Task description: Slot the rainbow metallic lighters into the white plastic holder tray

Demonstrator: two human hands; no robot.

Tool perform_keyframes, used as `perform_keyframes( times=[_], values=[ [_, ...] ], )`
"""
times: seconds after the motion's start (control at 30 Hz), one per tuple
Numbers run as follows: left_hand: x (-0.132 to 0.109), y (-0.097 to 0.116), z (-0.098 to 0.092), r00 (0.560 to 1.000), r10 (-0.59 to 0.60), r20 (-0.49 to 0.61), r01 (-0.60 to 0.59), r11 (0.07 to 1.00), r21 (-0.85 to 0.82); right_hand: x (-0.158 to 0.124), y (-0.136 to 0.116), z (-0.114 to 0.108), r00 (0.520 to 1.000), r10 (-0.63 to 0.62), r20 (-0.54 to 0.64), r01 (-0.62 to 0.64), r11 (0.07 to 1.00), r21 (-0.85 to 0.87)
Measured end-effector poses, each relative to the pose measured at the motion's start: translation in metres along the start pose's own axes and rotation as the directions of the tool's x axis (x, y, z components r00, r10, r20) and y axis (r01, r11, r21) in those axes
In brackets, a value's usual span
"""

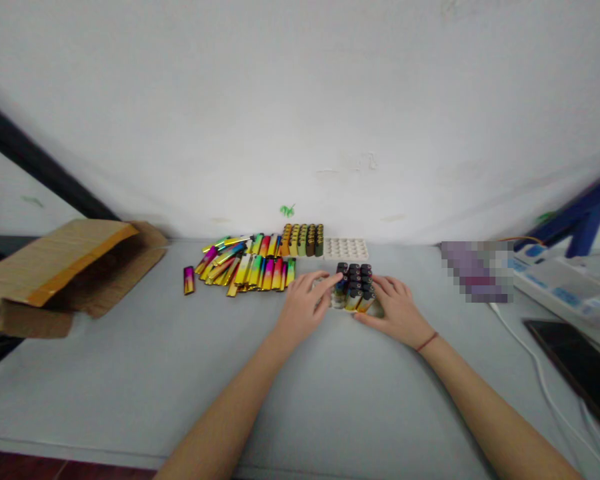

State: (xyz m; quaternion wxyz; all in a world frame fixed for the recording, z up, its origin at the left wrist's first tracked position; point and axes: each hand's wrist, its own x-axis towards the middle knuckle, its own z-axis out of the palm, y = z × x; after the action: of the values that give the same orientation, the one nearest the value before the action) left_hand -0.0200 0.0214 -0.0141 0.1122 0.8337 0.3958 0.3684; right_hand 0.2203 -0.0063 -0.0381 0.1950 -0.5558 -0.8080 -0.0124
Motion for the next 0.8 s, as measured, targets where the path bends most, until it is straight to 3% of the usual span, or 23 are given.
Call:
perform_keyframes(
  times=[0.17,0.23,0.27,0.33,0.4,0.5,0.6,0.67,0.8],
  values=[
    [0.006,-0.005,-0.013,0.988,0.135,-0.071,-0.121,0.978,0.170,-0.001,0.002,0.002,1.000,-0.004,-0.010,0.003,1.000,-0.010],
    [0.010,-0.015,-0.032,0.981,0.080,-0.177,-0.037,0.971,0.235,-0.001,0.003,0.002,1.000,-0.003,-0.009,0.003,1.000,-0.014],
    [0.011,-0.024,-0.045,0.958,0.004,-0.286,0.075,0.961,0.266,-0.001,0.003,0.003,1.000,-0.003,-0.007,0.002,1.000,-0.016],
    [0.008,-0.047,-0.076,0.854,-0.168,-0.492,0.339,0.897,0.284,-0.002,0.003,0.003,1.000,-0.002,-0.006,0.002,1.000,-0.020],
    [-0.001,-0.073,-0.106,0.699,-0.331,-0.634,0.599,0.756,0.266,-0.002,0.003,0.003,1.000,0.000,-0.007,0.000,1.000,-0.020],
    [-0.020,-0.105,-0.135,0.481,-0.571,-0.666,0.852,0.483,0.202,-0.002,0.004,0.004,1.000,0.002,-0.013,-0.002,1.000,-0.009],
    [-0.035,-0.118,-0.138,0.306,-0.727,-0.614,0.951,0.266,0.160,-0.003,0.006,0.005,1.000,-0.004,-0.017,0.004,1.000,-0.009],
    [-0.039,-0.119,-0.134,0.254,-0.774,-0.580,0.967,0.185,0.177,-0.003,0.007,0.006,1.000,-0.009,-0.013,0.009,1.000,-0.014],
    [-0.038,-0.114,-0.132,0.280,-0.781,-0.558,0.957,0.182,0.225,-0.003,0.006,0.006,1.000,-0.012,-0.010,0.012,1.000,-0.025]
  ],
)
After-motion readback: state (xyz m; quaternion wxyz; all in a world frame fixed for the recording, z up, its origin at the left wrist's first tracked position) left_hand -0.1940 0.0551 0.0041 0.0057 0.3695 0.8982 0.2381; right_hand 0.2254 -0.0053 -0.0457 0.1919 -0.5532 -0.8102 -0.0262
